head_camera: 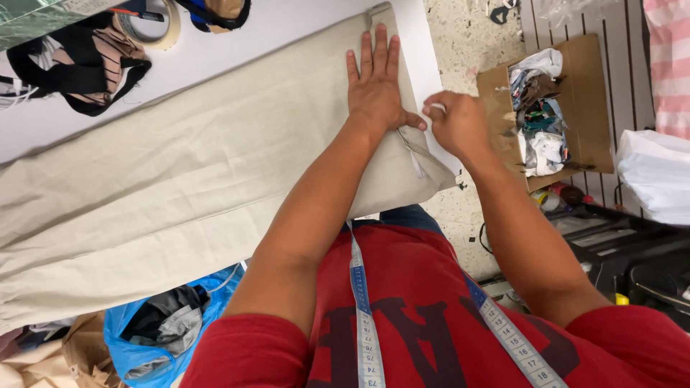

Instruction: Measuring and marking trousers on a workbench using a ruler and chalk, followed by cutting with scissors.

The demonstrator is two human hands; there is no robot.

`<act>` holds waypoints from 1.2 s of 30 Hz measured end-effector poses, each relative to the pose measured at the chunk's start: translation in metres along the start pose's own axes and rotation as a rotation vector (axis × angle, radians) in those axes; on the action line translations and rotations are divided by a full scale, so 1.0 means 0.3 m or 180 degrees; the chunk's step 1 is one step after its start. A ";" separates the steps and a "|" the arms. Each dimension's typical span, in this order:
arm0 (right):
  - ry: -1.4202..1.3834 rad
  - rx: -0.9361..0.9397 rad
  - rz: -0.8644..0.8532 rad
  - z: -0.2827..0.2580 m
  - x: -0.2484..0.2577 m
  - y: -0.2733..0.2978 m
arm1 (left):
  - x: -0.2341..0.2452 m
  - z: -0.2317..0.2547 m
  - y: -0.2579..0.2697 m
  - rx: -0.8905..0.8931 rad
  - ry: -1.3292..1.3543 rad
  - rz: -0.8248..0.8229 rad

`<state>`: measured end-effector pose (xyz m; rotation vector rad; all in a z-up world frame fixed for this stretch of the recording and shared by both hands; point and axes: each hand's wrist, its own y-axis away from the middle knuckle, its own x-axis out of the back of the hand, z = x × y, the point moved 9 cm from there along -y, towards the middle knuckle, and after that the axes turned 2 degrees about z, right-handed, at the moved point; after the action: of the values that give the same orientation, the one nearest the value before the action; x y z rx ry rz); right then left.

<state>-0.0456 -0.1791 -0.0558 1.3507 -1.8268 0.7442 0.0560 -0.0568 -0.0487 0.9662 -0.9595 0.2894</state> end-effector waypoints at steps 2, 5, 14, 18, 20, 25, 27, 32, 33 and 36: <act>-0.0152 -0.0595 -0.0187 0.038 -0.002 0.028 | 0.001 -0.004 0.004 -0.0028 -0.0009 0.0000; -0.0837 -0.1601 -0.0382 0.040 0.053 0.065 | 0.011 0.010 0.019 -0.0039 -0.0008 0.0018; -0.3668 -0.2675 0.0505 0.171 0.114 0.305 | 0.049 -0.030 0.104 0.0020 0.1153 0.1563; -0.1751 -0.1485 0.0136 0.095 0.167 0.399 | -0.044 -0.114 0.056 0.0667 0.1361 0.2021; -0.1750 -0.1134 -0.0212 -0.055 0.120 0.417 | -0.085 -0.130 -0.040 0.0686 0.1346 0.2075; -0.1503 -0.0045 -0.0968 -0.221 0.033 0.393 | -0.049 -0.120 -0.137 0.0745 0.1804 0.1910; -0.1319 -0.0407 -0.0500 -0.067 0.036 0.380 | 0.013 -0.060 -0.105 -0.0181 0.2661 0.2007; -0.0740 -0.1294 -0.0074 0.122 0.194 0.417 | -0.018 -0.067 -0.026 0.0006 0.1569 0.2536; -0.0643 -0.1556 0.0038 0.159 0.211 0.437 | -0.046 -0.069 -0.029 0.0087 0.1305 0.2459; -0.0797 -0.1856 0.0158 0.245 0.189 0.465 | -0.009 -0.002 0.040 0.0155 0.0939 0.1560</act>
<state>-0.2057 -0.2290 -0.0542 1.0413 -2.0605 0.0390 0.0474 -0.0490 -0.0442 0.6954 -0.9079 0.8472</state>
